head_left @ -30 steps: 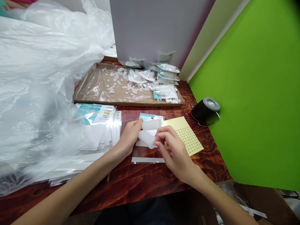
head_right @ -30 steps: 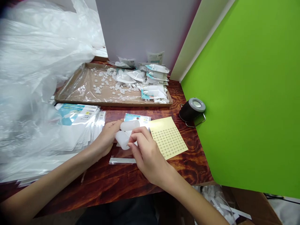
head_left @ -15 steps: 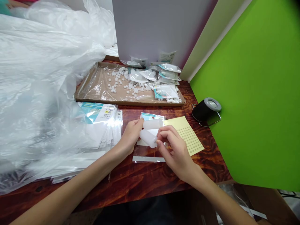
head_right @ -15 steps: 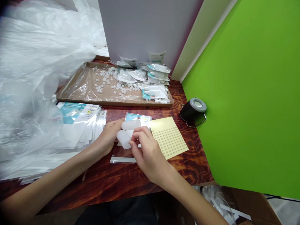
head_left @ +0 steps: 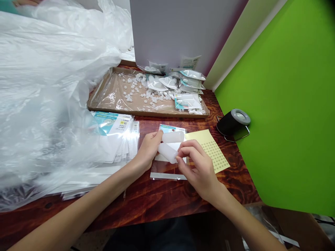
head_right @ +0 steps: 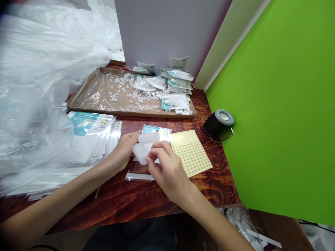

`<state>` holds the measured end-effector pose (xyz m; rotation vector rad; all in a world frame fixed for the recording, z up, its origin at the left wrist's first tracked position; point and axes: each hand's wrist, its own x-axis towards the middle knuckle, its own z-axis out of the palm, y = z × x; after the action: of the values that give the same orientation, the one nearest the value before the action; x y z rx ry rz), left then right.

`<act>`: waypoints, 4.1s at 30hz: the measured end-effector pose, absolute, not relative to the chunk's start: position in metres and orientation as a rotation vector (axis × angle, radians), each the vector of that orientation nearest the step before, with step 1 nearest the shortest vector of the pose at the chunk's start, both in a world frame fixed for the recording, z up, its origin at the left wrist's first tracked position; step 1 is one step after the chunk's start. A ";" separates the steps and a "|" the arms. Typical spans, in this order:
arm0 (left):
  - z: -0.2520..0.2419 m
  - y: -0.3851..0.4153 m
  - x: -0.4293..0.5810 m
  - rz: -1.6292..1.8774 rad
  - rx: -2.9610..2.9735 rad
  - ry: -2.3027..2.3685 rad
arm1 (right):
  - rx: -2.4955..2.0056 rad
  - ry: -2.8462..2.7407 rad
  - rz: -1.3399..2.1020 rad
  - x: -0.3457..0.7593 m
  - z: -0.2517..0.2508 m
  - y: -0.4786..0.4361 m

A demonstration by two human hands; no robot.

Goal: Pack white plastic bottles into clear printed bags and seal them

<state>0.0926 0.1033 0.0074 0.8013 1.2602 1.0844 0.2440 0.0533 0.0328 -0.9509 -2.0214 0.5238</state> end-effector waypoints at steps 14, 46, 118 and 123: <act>0.006 0.103 0.094 1.103 0.791 1.287 | -0.969 -1.510 1.029 0.236 0.027 0.055; -0.019 -0.029 0.056 0.614 2.955 1.119 | -1.338 -0.767 0.689 0.249 -0.035 -0.115; 0.005 -0.014 0.113 1.429 2.179 0.995 | -1.424 -1.355 1.018 0.250 -0.009 -0.020; 0.006 -0.004 0.108 1.384 2.201 0.838 | -1.331 -1.405 1.210 0.250 -0.004 -0.017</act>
<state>0.1076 -0.0044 0.0056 2.2014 0.8385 1.3839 0.2501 -0.0173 -0.0038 -1.3313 -1.4051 1.2098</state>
